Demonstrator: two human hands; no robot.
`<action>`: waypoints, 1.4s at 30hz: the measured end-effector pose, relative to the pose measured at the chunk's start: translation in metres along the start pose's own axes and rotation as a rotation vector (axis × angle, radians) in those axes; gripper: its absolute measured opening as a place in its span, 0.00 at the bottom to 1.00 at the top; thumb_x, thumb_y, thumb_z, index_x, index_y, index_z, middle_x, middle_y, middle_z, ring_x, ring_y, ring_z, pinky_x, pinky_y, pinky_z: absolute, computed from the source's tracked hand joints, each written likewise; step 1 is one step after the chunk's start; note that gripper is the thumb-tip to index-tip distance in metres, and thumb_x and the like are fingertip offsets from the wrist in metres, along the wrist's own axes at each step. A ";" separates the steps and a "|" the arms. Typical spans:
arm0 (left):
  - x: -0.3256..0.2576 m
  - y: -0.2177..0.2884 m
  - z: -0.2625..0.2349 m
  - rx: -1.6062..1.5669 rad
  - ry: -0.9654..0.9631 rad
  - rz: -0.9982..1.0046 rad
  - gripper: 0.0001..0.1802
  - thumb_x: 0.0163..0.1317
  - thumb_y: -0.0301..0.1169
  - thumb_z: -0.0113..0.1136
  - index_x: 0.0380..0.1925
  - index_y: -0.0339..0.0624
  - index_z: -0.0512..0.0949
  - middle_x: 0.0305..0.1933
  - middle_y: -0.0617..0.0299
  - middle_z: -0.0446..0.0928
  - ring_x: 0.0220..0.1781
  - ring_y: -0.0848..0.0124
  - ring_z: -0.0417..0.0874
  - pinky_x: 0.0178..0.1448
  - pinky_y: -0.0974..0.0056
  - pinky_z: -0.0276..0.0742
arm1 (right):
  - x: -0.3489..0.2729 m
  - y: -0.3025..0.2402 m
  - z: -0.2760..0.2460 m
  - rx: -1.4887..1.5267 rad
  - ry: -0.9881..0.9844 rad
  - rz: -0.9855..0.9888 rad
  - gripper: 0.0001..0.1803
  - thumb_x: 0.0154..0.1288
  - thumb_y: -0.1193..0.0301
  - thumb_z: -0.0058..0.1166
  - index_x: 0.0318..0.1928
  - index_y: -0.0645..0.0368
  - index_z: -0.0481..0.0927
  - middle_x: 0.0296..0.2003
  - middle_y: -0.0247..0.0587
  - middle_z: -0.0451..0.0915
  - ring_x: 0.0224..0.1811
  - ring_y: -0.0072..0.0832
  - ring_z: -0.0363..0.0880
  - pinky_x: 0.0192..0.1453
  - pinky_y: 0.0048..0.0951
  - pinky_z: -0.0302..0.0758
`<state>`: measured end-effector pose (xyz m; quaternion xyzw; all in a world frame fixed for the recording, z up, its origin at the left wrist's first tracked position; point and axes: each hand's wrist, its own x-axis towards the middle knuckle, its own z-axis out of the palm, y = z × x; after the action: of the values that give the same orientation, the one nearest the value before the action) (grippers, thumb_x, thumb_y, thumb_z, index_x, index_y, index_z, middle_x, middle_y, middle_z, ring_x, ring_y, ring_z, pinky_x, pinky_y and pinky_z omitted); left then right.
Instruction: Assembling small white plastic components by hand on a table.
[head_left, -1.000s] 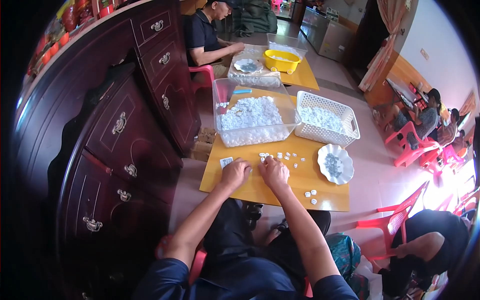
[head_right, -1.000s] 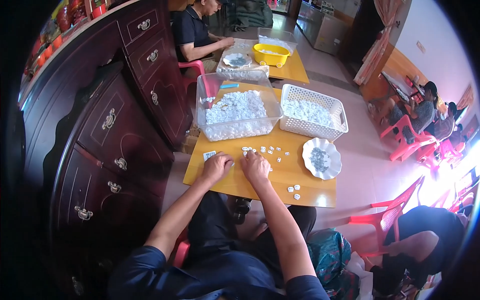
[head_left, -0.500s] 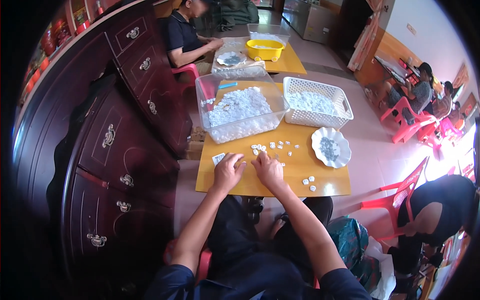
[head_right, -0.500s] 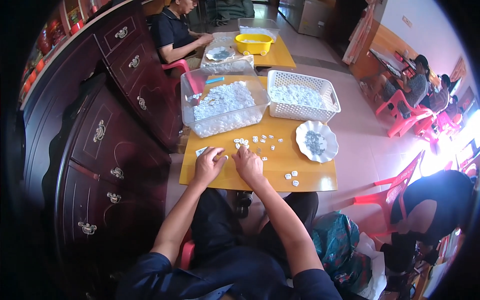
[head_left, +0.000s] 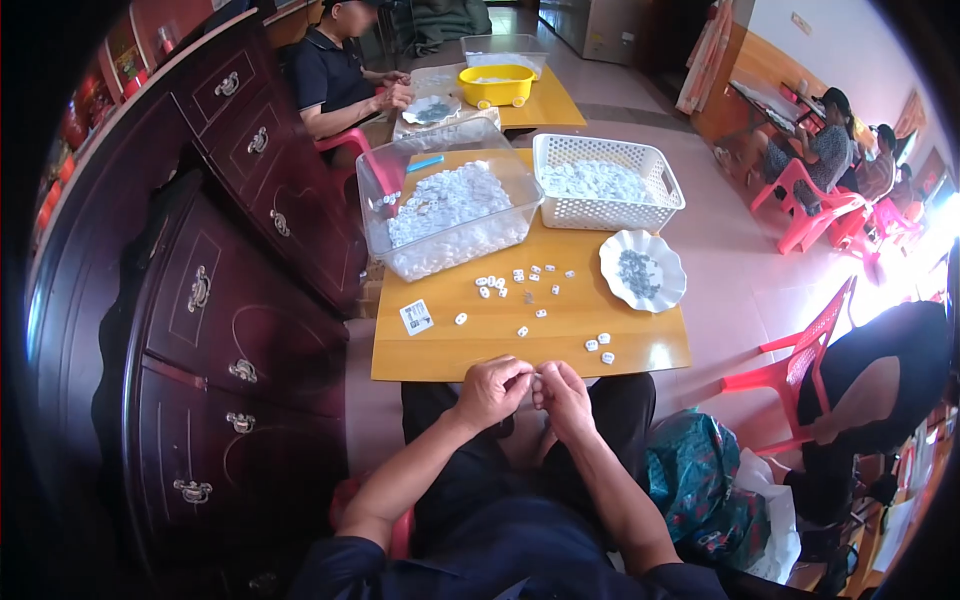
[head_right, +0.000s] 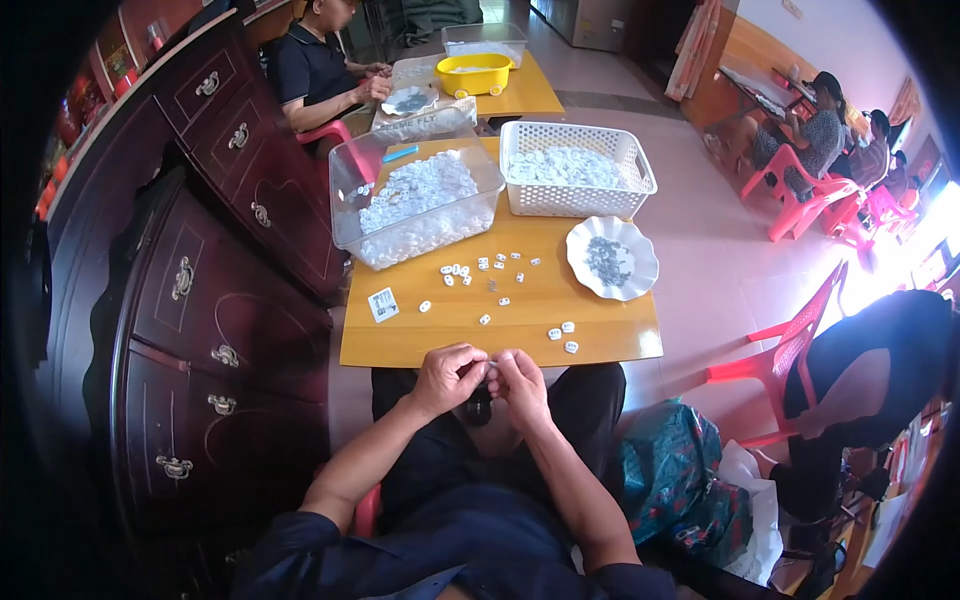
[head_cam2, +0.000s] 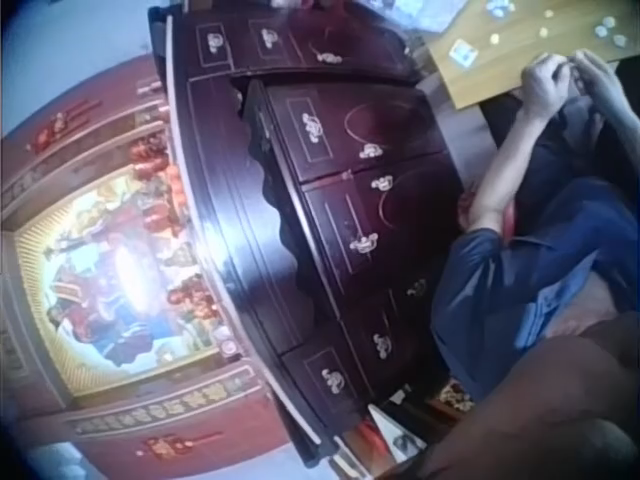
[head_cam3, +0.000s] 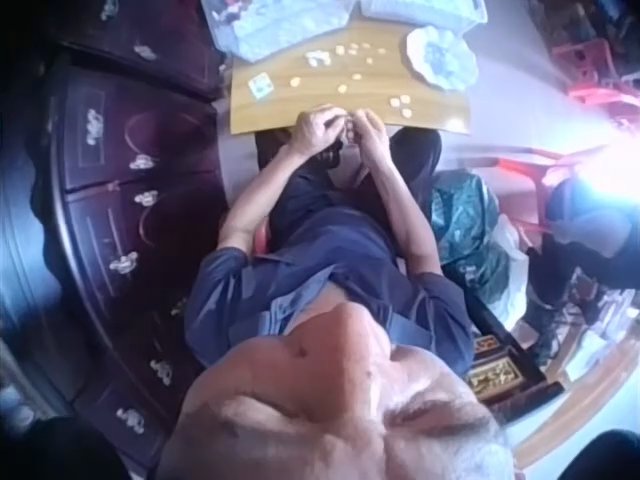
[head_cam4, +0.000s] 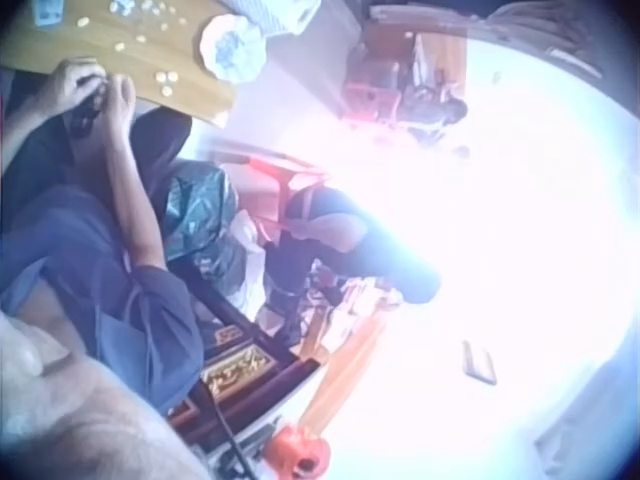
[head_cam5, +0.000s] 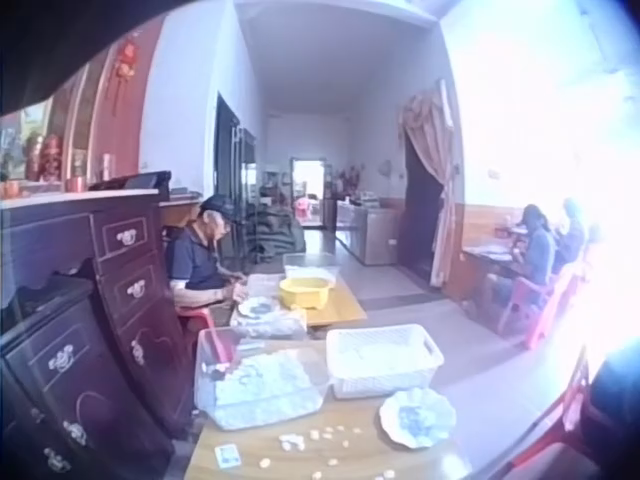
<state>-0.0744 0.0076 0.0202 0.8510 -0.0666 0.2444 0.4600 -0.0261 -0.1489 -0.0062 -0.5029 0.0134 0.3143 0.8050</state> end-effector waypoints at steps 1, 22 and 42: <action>0.000 0.000 0.005 0.004 -0.004 0.001 0.02 0.59 0.22 0.65 0.33 0.38 0.82 0.30 0.54 0.82 0.31 0.57 0.85 0.34 0.59 0.79 | -0.004 0.001 -0.002 0.072 -0.006 -0.041 0.08 0.78 0.66 0.54 0.44 0.58 0.77 0.30 0.30 0.79 0.27 0.16 0.76 0.33 0.17 0.74; 0.088 -0.083 0.009 0.627 -0.177 -0.142 0.22 0.67 0.34 0.57 0.61 0.45 0.76 0.47 0.46 0.82 0.43 0.47 0.85 0.46 0.47 0.83 | -0.019 0.041 -0.043 -0.018 0.020 -0.061 0.07 0.76 0.69 0.55 0.46 0.59 0.75 0.38 0.36 0.85 0.31 0.17 0.80 0.39 0.20 0.77; 0.074 -0.082 0.003 0.657 -0.122 -0.096 0.06 0.65 0.33 0.61 0.34 0.42 0.78 0.37 0.53 0.80 0.38 0.51 0.84 0.42 0.49 0.82 | -0.024 0.033 -0.039 -0.059 -0.009 -0.044 0.07 0.76 0.69 0.55 0.46 0.59 0.76 0.36 0.35 0.85 0.32 0.17 0.79 0.40 0.19 0.76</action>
<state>0.0185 0.0599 -0.0074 0.9690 0.0287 0.1795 0.1674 -0.0505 -0.1831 -0.0439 -0.5254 -0.0108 0.2992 0.7965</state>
